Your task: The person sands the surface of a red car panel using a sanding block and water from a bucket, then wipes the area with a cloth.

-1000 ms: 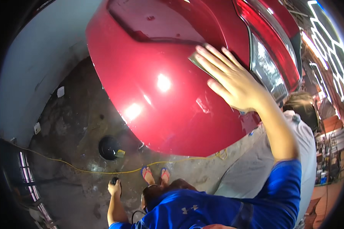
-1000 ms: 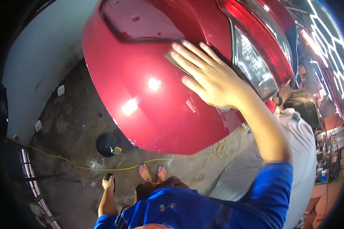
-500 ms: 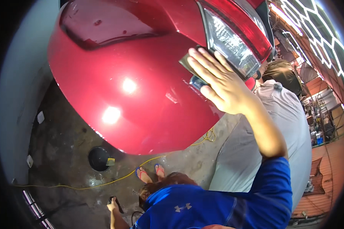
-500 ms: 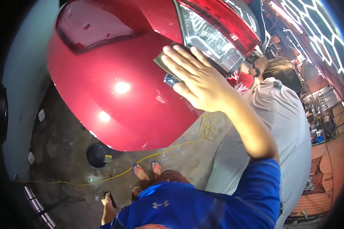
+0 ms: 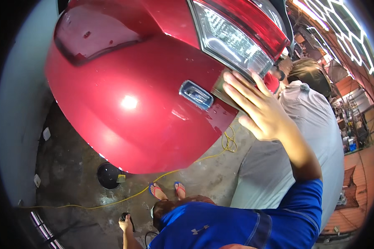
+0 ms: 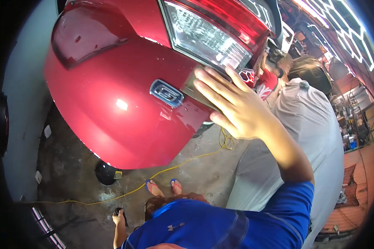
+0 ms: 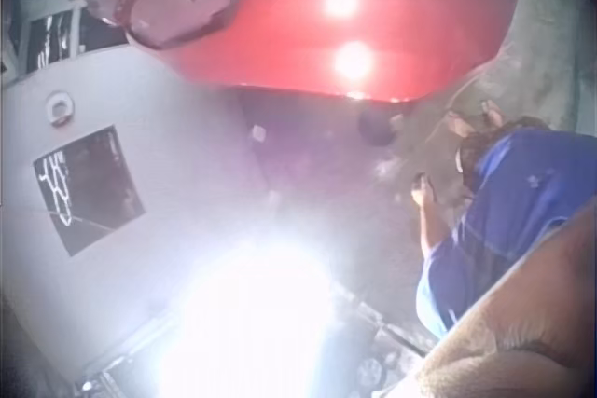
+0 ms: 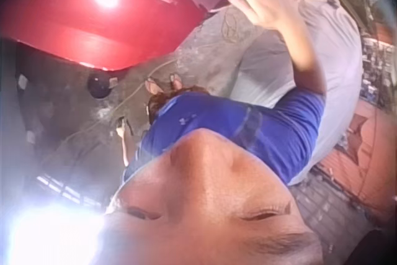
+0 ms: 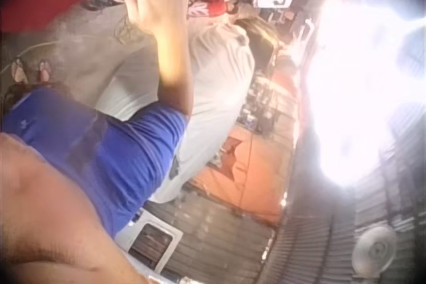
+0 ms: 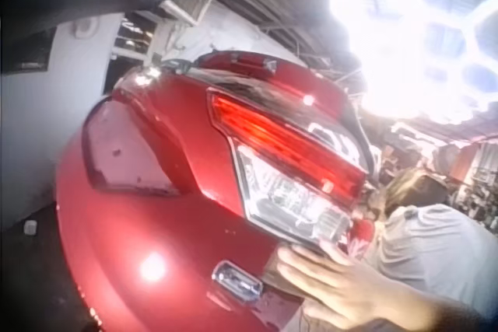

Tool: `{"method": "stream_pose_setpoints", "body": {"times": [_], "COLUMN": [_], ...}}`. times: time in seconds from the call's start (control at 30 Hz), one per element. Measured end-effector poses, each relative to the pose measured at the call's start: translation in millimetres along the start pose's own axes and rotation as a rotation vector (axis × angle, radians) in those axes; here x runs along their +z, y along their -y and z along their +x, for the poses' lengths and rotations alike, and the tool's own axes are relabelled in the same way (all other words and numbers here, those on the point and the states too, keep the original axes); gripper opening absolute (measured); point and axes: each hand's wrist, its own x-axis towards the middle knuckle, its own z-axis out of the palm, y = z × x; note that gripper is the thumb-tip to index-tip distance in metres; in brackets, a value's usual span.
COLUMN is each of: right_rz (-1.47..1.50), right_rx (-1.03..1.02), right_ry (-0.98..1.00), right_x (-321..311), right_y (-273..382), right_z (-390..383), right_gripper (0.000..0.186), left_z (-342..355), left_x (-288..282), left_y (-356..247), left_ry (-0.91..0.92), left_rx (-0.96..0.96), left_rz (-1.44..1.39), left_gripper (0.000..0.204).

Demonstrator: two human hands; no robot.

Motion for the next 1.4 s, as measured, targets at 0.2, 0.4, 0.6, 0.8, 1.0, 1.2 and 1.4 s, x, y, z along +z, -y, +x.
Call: {"method": "stream_pose_setpoints", "body": {"times": [0.2, 0.4, 0.6, 0.8, 1.0, 1.2, 1.4], "right_rz": [-0.064, 0.09, -0.06, -0.037, -0.022, -0.154, 0.011], "right_rx": [-0.101, -0.039, 0.017, 0.045, 0.002, -0.061, 0.077], "right_ry": [-0.073, -0.034, -0.053, 0.013, 0.072, 0.01, -0.035], "right_x": [5, 22, 9, 2, 1, -2, 35], "right_y": [-6, -6, 18, 15, 9, -1, 10], "right_z": [47, -23, 33, 21, 26, 61, -47], "right_gripper": [0.075, 0.075, 0.069, 0.073, 0.07, 0.07, 0.069], "left_z": [-33, -36, -46, -31, -26, -23, -22], "left_x": [23, 26, 44, 33, 29, 21, 15], "left_y": [-41, -16, -20, -8, -16, -31, -18], "left_ry": [0.123, 0.081, 0.19, 0.159, 0.145, 0.209, 0.178], "left_rx": [0.078, -0.024, -0.092, -0.044, -0.001, 0.038, -0.026], "left_rz": [0.135, -0.051, 0.075, 0.097, -0.048, 0.073, 0.005], "left_gripper": [0.041, 0.053, 0.066, 0.066, 0.058, 0.053, 0.055]}}
